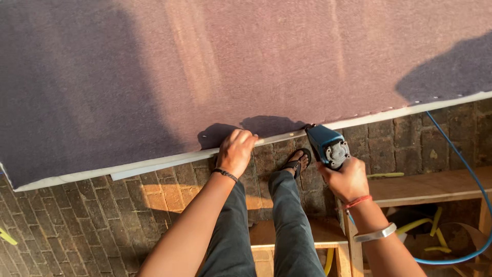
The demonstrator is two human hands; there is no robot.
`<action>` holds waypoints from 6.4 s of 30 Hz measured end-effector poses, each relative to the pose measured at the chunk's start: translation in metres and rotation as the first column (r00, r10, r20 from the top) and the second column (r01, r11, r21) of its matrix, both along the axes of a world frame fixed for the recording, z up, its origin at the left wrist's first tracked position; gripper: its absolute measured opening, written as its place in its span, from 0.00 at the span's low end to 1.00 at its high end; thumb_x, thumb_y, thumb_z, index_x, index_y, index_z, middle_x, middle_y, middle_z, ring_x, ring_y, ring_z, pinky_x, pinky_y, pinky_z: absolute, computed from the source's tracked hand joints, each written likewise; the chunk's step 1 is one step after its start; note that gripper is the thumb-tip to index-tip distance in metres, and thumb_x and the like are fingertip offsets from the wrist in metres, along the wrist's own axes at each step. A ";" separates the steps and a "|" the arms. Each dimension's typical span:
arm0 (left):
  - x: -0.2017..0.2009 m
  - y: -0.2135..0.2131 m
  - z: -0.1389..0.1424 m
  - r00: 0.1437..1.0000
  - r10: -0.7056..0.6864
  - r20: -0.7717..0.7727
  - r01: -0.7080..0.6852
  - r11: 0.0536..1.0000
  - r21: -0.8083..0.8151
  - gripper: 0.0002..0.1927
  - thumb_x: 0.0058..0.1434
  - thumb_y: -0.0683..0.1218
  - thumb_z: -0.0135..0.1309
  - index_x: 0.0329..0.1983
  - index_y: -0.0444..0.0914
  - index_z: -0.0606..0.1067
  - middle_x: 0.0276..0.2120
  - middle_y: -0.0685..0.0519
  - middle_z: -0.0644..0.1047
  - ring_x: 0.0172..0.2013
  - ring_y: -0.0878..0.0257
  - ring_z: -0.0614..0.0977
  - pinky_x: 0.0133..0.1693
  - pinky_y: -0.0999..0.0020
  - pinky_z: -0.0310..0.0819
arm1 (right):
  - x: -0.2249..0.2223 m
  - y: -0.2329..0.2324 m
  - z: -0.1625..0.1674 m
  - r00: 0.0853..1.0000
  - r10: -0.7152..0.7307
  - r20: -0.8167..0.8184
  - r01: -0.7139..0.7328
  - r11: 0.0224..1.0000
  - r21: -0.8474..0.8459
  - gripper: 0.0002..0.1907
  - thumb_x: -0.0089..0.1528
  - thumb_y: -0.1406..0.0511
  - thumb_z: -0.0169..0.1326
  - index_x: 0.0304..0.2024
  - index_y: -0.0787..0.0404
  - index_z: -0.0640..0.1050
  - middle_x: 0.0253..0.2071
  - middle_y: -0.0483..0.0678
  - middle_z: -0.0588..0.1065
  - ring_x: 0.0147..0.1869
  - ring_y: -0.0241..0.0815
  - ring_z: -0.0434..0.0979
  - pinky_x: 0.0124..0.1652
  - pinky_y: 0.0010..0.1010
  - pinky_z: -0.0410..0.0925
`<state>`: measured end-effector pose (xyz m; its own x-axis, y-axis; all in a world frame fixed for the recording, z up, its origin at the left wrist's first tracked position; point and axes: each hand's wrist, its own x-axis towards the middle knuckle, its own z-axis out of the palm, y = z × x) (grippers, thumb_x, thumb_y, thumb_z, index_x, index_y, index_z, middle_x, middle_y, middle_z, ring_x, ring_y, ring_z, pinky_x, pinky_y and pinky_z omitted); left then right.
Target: The person stretches a large piece of purple fabric over a rectangular wooden furniture panel and uses a pneumatic nail gun to staple the fabric along the panel edges, working around the frame and repositioning the panel as they go.
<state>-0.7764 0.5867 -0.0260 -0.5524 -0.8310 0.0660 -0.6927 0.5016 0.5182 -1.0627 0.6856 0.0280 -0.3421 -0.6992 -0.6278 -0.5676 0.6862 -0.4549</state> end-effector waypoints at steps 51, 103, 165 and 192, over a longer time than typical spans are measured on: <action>0.225 -0.013 -0.028 0.992 0.112 0.057 -0.106 0.989 -0.102 0.09 0.61 0.39 0.55 0.43 0.41 0.81 0.45 0.54 0.77 0.48 0.57 0.77 0.50 0.64 0.76 | 0.204 -0.009 -0.002 0.999 0.037 -0.019 -0.037 0.999 -0.002 0.18 0.52 0.57 0.66 0.27 0.68 0.83 0.24 0.57 0.81 0.31 0.51 0.86 0.36 0.40 0.75; 0.359 -0.021 -0.021 0.966 0.256 0.018 -0.256 0.966 0.019 0.07 0.61 0.38 0.56 0.41 0.38 0.82 0.38 0.54 0.77 0.44 0.58 0.78 0.46 0.64 0.76 | 0.386 -0.081 -0.010 0.929 0.356 0.105 -0.334 0.925 -0.180 0.17 0.52 0.58 0.65 0.34 0.67 0.83 0.27 0.58 0.81 0.33 0.52 0.86 0.35 0.39 0.76; 0.519 -0.044 -0.018 0.860 -0.501 0.098 0.492 0.864 0.104 0.13 0.61 0.39 0.50 0.46 0.36 0.80 0.39 0.47 0.76 0.43 0.49 0.79 0.42 0.57 0.78 | 0.601 0.003 -0.018 0.686 -0.721 -0.101 0.711 0.693 -0.118 0.15 0.50 0.62 0.66 0.33 0.68 0.82 0.25 0.56 0.79 0.30 0.49 0.83 0.32 0.41 0.74; 0.532 -0.035 -0.008 0.876 -0.469 0.107 0.469 0.883 0.034 0.15 0.67 0.41 0.48 0.56 0.36 0.75 0.39 0.48 0.73 0.43 0.51 0.76 0.41 0.58 0.77 | 0.665 0.010 -0.013 0.780 -0.624 0.050 0.625 0.780 -0.020 0.19 0.52 0.56 0.63 0.27 0.68 0.81 0.22 0.58 0.79 0.27 0.54 0.83 0.31 0.44 0.73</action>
<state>-0.2445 0.5516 -0.0337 -0.8808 -0.4729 -0.0217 -0.4292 0.7785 0.4578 -0.3977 0.6952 0.0153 -0.6872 -0.3618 -0.6299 -0.0019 0.8680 -0.4966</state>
